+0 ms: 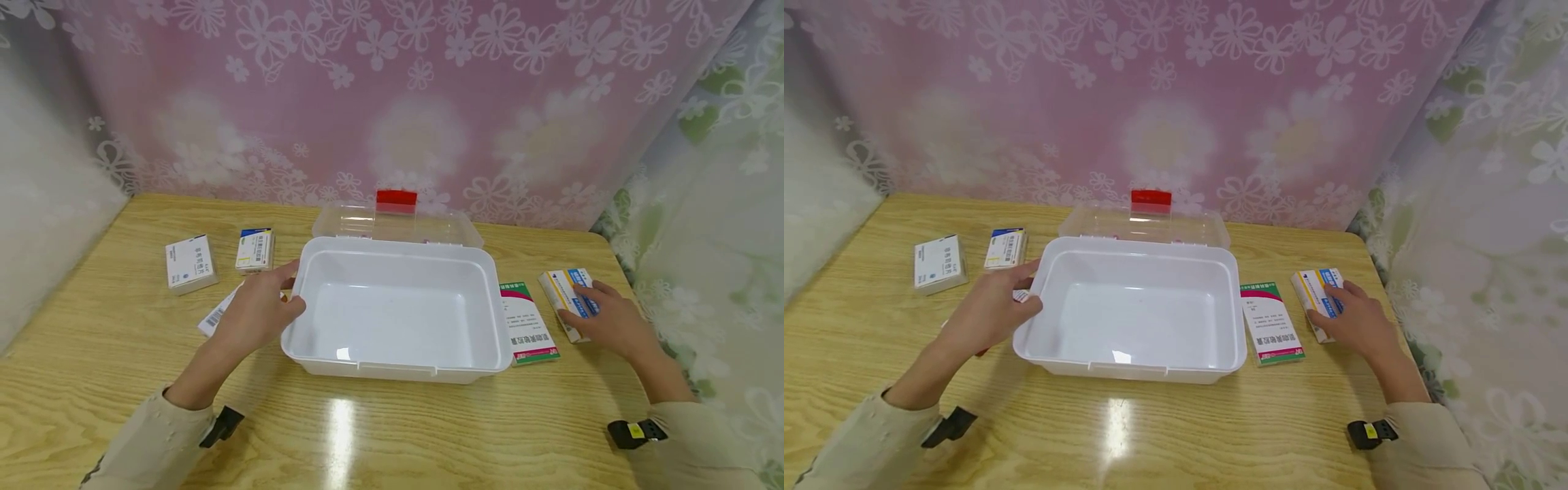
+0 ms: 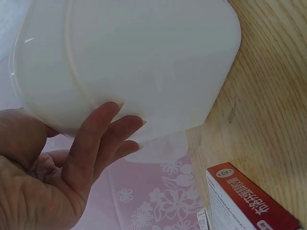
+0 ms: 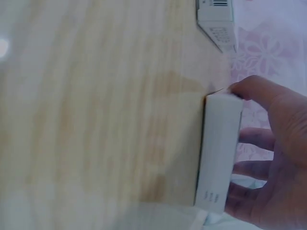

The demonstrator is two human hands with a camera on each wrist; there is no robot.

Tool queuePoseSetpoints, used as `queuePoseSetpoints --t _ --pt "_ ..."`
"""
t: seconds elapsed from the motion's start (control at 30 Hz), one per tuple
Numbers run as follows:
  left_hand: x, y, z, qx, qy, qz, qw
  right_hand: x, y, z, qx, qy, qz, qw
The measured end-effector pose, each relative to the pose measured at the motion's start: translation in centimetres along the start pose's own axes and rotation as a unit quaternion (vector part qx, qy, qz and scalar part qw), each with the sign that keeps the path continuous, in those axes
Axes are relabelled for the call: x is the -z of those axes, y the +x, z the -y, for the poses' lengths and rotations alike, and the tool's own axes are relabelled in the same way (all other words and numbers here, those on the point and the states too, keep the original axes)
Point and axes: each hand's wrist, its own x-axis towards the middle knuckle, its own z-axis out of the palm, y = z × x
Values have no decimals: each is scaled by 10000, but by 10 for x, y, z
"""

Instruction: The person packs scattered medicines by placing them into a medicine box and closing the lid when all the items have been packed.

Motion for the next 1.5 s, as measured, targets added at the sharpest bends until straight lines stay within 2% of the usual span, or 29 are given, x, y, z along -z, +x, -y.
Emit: queuePoseSetpoints --t 0.37,0.67,1.03,1.3,1.5 --pt "1 -4 -2 62 150 26 9999 4 6 5 -104 2 351 9993" --pt "0 -5 -5 64 345 -56 9994 7 4 7 -161 -60 410 9990" --pt "0 -4 -5 -15 322 -79 9994 14 7 10 -169 43 640 9978" --pt "-2 -5 -5 19 247 -38 9997 14 4 10 -155 -113 576 9982" --pt "-3 -5 -4 -48 275 -159 9995 10 4 8 -84 -174 468 9987"
